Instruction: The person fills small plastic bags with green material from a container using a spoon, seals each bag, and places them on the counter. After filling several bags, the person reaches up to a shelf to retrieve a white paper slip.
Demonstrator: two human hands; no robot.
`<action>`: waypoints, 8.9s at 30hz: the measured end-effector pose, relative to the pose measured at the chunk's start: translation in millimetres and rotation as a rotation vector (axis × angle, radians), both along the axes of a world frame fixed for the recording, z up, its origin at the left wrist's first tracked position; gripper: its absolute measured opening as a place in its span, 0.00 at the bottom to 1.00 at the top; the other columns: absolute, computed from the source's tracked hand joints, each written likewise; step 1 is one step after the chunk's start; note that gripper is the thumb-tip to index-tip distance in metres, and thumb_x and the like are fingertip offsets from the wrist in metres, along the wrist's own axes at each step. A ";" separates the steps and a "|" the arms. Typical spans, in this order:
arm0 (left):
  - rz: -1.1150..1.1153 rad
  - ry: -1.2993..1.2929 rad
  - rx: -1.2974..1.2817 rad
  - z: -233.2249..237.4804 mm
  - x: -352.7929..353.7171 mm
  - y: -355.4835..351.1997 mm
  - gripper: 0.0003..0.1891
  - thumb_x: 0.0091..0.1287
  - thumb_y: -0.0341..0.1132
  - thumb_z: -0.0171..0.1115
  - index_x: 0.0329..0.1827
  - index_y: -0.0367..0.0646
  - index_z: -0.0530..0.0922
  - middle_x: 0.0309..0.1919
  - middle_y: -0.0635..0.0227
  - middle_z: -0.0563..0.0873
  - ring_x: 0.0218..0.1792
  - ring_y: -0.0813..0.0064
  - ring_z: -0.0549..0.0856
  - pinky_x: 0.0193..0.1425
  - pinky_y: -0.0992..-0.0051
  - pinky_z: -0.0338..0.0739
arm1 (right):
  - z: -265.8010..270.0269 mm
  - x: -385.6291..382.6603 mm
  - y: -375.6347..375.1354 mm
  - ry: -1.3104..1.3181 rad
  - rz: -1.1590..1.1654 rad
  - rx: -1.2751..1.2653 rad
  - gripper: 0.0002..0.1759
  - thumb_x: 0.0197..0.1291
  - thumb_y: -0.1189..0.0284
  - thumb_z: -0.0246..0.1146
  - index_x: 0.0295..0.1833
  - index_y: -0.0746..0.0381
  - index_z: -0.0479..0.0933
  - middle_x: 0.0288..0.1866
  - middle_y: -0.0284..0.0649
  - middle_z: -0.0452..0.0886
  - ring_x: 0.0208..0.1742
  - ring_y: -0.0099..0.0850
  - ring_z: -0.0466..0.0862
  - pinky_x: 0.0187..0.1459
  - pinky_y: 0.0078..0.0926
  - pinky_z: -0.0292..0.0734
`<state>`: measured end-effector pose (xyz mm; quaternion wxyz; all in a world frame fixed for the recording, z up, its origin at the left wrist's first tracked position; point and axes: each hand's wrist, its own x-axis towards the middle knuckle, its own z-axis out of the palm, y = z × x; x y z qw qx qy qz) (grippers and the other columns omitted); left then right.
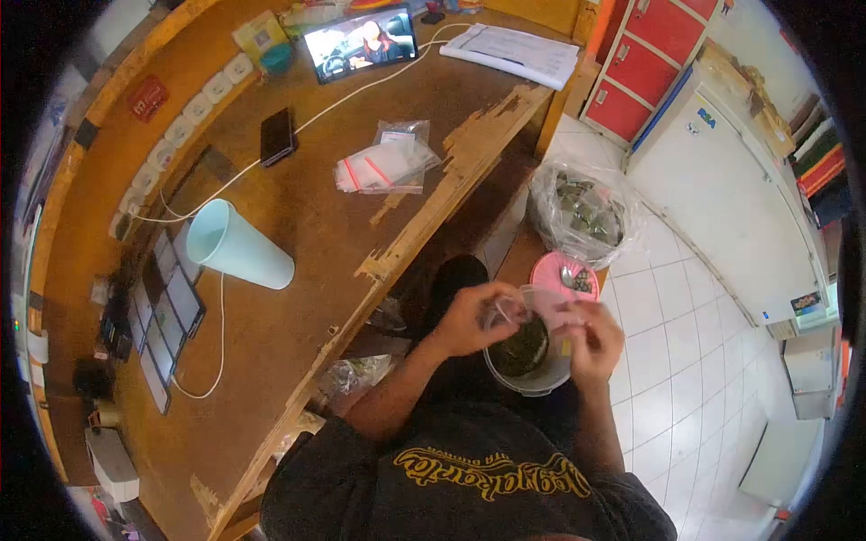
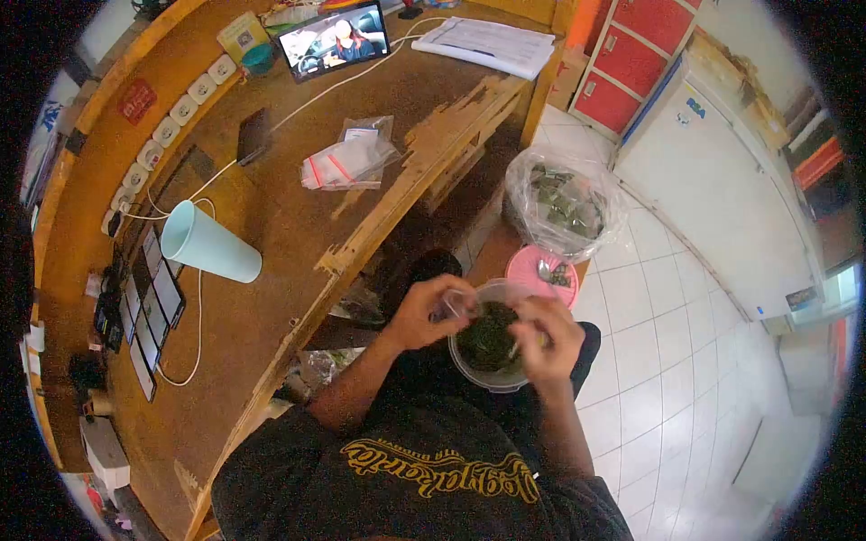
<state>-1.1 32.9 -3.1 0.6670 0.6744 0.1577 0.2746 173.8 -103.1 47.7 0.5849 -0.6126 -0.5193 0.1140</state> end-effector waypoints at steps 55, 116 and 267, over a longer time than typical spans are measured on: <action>0.128 0.061 -0.305 -39.5 -15.2 -7.7 0.28 0.57 0.28 0.77 0.61 0.39 0.74 0.51 0.66 0.82 0.55 0.74 0.80 0.59 0.71 0.75 | -134.7 34.7 -27.7 0.918 -0.260 -0.198 0.13 0.70 0.71 0.58 0.43 0.73 0.78 0.32 0.46 0.83 0.31 0.34 0.87 0.37 0.30 0.84; 0.232 0.027 -0.242 -63.8 23.8 -34.7 0.14 0.77 0.36 0.54 0.45 0.32 0.83 0.39 0.66 0.86 0.45 0.76 0.84 0.56 0.73 0.76 | -162.7 23.8 -38.0 -0.838 0.520 -0.884 0.17 0.63 0.58 0.62 0.43 0.61 0.85 0.40 0.49 0.86 0.45 0.46 0.85 0.56 0.47 0.74; 0.180 -0.156 0.751 56.7 25.0 -1.2 0.21 0.52 0.29 0.69 0.52 0.42 0.78 0.45 0.59 0.81 0.50 0.58 0.81 0.59 0.61 0.72 | 27.5 -1.0 17.8 0.558 0.183 -0.356 0.07 0.56 0.74 0.71 0.33 0.66 0.80 0.17 0.38 0.77 0.15 0.25 0.75 0.21 0.22 0.69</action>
